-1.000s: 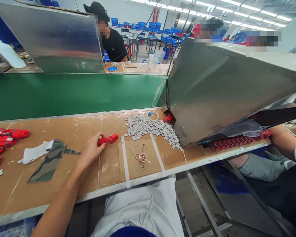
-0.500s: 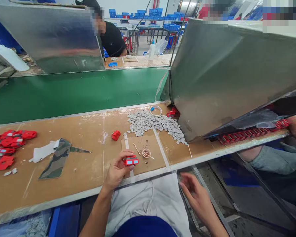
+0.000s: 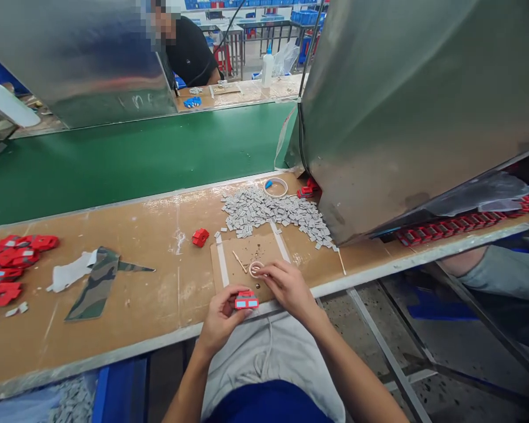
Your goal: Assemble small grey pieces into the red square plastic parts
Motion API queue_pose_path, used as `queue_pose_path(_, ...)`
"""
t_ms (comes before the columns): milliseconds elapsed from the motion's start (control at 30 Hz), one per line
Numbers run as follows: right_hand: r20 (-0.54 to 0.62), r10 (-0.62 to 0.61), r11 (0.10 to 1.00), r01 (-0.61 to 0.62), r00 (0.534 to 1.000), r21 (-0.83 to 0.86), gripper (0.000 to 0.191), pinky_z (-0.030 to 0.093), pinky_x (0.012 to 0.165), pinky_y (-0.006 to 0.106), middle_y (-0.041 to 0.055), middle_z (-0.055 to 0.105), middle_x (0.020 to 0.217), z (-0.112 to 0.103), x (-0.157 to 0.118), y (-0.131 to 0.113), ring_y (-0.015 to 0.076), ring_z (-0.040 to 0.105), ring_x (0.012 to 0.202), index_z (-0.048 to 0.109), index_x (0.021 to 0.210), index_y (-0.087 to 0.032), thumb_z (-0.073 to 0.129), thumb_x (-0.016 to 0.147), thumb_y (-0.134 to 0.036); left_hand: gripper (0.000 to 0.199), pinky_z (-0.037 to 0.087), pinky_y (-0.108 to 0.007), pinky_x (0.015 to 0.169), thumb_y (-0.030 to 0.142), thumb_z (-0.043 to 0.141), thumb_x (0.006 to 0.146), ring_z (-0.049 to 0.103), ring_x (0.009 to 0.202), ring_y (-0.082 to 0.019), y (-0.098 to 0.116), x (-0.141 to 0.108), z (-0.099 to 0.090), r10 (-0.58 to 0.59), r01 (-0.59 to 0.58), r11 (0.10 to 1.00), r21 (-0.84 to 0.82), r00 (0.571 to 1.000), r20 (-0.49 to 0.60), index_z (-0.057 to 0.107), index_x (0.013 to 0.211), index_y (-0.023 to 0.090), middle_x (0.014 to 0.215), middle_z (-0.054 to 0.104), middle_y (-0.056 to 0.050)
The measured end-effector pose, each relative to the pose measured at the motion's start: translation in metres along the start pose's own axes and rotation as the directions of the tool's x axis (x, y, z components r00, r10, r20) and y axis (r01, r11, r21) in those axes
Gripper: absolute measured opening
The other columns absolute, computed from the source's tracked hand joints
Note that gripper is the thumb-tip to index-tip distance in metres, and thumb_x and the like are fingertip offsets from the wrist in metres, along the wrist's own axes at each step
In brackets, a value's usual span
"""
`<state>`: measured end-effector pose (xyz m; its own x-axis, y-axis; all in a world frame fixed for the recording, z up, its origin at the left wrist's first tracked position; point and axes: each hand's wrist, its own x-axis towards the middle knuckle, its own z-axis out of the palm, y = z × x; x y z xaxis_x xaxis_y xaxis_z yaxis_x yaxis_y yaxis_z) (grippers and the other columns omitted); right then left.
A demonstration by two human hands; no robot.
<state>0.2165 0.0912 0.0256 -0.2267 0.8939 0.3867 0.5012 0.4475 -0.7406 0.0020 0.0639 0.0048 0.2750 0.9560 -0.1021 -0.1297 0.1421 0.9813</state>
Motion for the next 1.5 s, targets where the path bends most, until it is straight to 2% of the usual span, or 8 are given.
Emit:
queue_pose_path(333,-0.236,0.036,0.993,-0.009,0.971,0.116,0.016,0.055,0.070,0.030,0.0067,0.074,0.084,0.009,0.011,0.013,0.0198,0.070,0.077,0.069,0.084,-0.022,0.062,0.097,-0.023,0.035,0.062,-0.031,0.084,0.037,0.089,0.076,0.074,0.090,-0.022,-0.001,0.001,0.000,-0.010,0.010,0.999,0.040,1.000,0.003,0.076,0.104,0.020,0.103,0.076,-0.009)
queue_pose_path(467,-0.274,0.224,0.937,-0.130,0.935,0.323,0.021,0.056,0.074,0.032,0.0060,0.075,0.083,0.016,0.007,0.017,0.0201,0.070,0.078,0.066,0.075,-0.022,0.069,0.092,-0.033,0.035,0.063,-0.033,0.088,0.036,0.087,0.078,0.076,0.094,-0.024,0.004,-0.003,-0.002,-0.037,0.035,0.992,0.119,0.999,0.018,0.076,0.108,0.021,0.106,0.079,-0.010)
queue_pose_path(567,-0.288,0.344,0.888,-0.209,0.894,0.410,0.024,0.057,0.076,0.032,0.0064,0.075,0.084,0.021,0.000,0.020,0.0204,0.072,0.080,0.066,0.078,-0.021,0.070,0.092,-0.041,0.032,0.063,-0.034,0.090,0.034,0.084,0.080,0.076,0.094,-0.025,0.008,-0.005,-0.003,-0.013,0.010,0.973,0.232,1.000,0.014,0.077,0.108,0.020,0.107,0.080,-0.010)
queue_pose_path(800,-0.304,0.478,0.809,-0.278,0.824,0.518,0.038,0.056,0.065,0.028,0.0042,0.073,0.074,0.021,-0.007,0.025,0.0181,0.069,0.069,0.062,0.077,-0.020,0.070,0.089,-0.055,0.031,0.064,-0.032,0.082,0.035,0.082,0.081,0.077,0.090,-0.025,0.002,0.000,-0.003,0.028,-0.018,0.948,0.316,0.999,-0.025,0.075,0.105,0.017,0.103,0.080,-0.012)
queue_pose_path(967,-0.310,0.509,0.777,-0.275,0.803,0.566,0.039,0.056,0.067,0.028,0.0046,0.073,0.074,0.013,-0.013,0.006,0.0171,0.068,0.070,0.061,0.075,-0.020,0.071,0.089,-0.055,0.026,0.063,-0.031,0.078,0.034,0.080,0.083,0.076,0.087,-0.024,0.003,0.000,-0.002,0.060,-0.057,0.930,0.362,0.998,0.003,0.074,0.103,0.017,0.100,0.079,-0.011)
queue_pose_path(1067,-0.280,0.465,0.798,-0.260,0.840,0.544,0.032,0.057,0.069,0.029,0.0063,0.075,0.078,0.008,-0.022,-0.013,0.0186,0.071,0.074,0.063,0.076,-0.021,0.071,0.091,-0.047,0.025,0.062,-0.030,0.079,0.031,0.080,0.083,0.075,0.086,-0.023,0.003,0.000,-0.002,0.072,-0.073,0.923,0.379,0.997,0.016,0.074,0.102,0.017,0.098,0.079,-0.010)
queue_pose_path(1200,-0.241,0.335,0.890,-0.221,0.911,0.400,0.020,0.058,0.070,0.028,0.0062,0.077,0.081,0.005,-0.029,-0.031,0.0186,0.073,0.075,0.066,0.079,-0.021,0.068,0.094,-0.034,0.023,0.061,-0.030,0.079,0.030,0.079,0.084,0.074,0.087,-0.023,0.002,-0.001,-0.003,0.089,-0.093,0.916,0.390,0.996,0.028,0.073,0.103,0.017,0.098,0.077,-0.010)
queue_pose_path(1500,-0.197,0.244,0.936,-0.177,0.950,0.304,0.017,0.058,0.067,0.026,0.0046,0.077,0.080,0.013,-0.028,-0.037,0.0186,0.075,0.075,0.065,0.080,-0.022,0.065,0.096,-0.027,0.020,0.059,-0.029,0.079,0.025,0.077,0.085,0.073,0.089,-0.022,0.002,-0.002,-0.003,0.097,-0.110,0.910,0.400,0.994,0.051,0.073,0.104,0.018,0.099,0.077,-0.010)
